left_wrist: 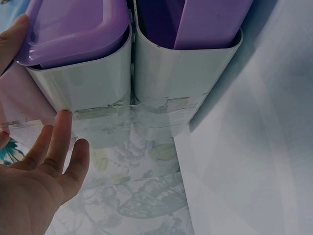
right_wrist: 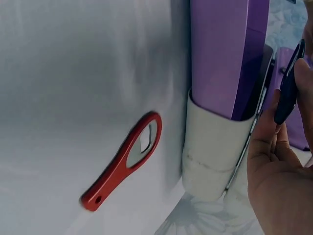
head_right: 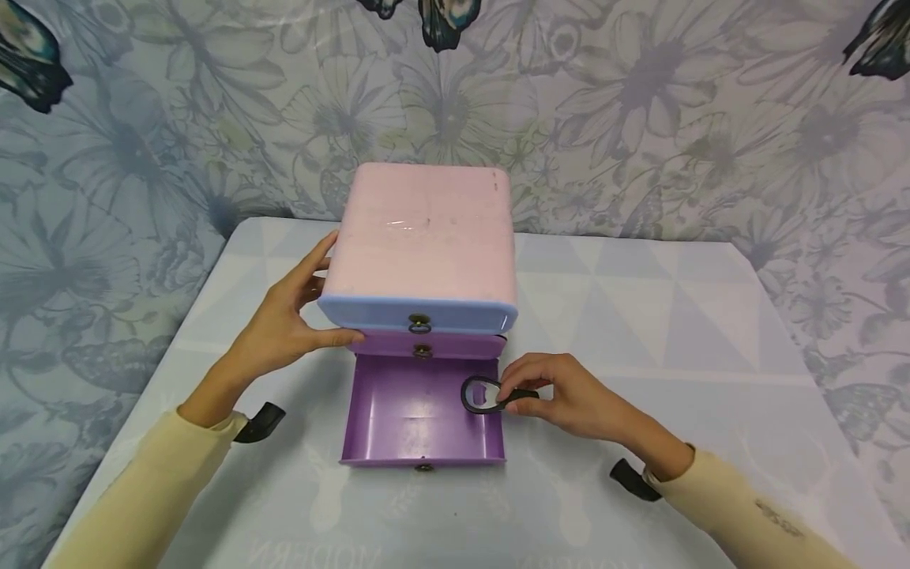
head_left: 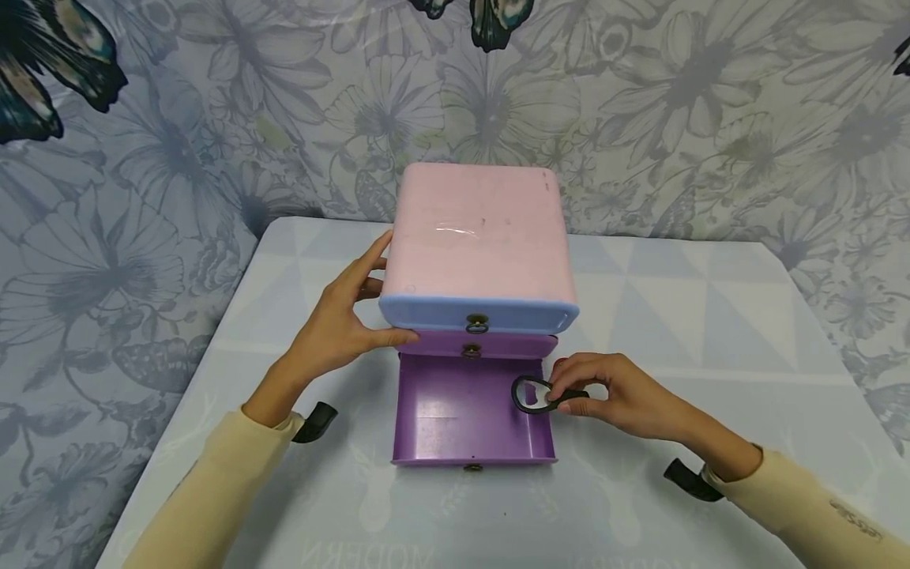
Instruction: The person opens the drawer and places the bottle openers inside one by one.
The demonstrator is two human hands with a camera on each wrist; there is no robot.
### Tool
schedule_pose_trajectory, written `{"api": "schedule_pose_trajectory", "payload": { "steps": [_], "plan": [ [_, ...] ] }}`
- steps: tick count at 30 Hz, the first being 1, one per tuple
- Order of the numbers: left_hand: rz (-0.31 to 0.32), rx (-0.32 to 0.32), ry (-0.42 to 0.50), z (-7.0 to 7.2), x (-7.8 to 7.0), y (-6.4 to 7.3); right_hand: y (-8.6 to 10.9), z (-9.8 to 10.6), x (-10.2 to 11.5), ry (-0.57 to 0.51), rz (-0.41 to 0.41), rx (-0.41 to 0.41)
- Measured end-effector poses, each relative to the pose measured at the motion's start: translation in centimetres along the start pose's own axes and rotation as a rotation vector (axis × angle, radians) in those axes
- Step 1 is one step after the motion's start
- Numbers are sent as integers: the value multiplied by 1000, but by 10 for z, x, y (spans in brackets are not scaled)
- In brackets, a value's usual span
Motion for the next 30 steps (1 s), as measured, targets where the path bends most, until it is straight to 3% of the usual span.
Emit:
{"api": "schedule_pose_trajectory", "payload": {
  "steps": [9, 15, 30],
  "plan": [
    [-2, 1, -4, 1, -1, 0, -20, -35, 12, 66, 43, 35],
    [6, 1, -10, 1, -1, 0, -34, -57, 8, 31, 5, 37],
    [5, 0, -17, 0, 1, -1, -58, -82, -3, 15, -30, -4]
  ]
}}
Point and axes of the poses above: each hand's wrist, its own y-axis away from the middle knuckle, its own z-axis out of the back of the hand, x = y × z, the point moved 9 cm from there along -y, towards the middle knuckle, and after that the axes turned 6 degrees about -x, right-handed, at the moved point
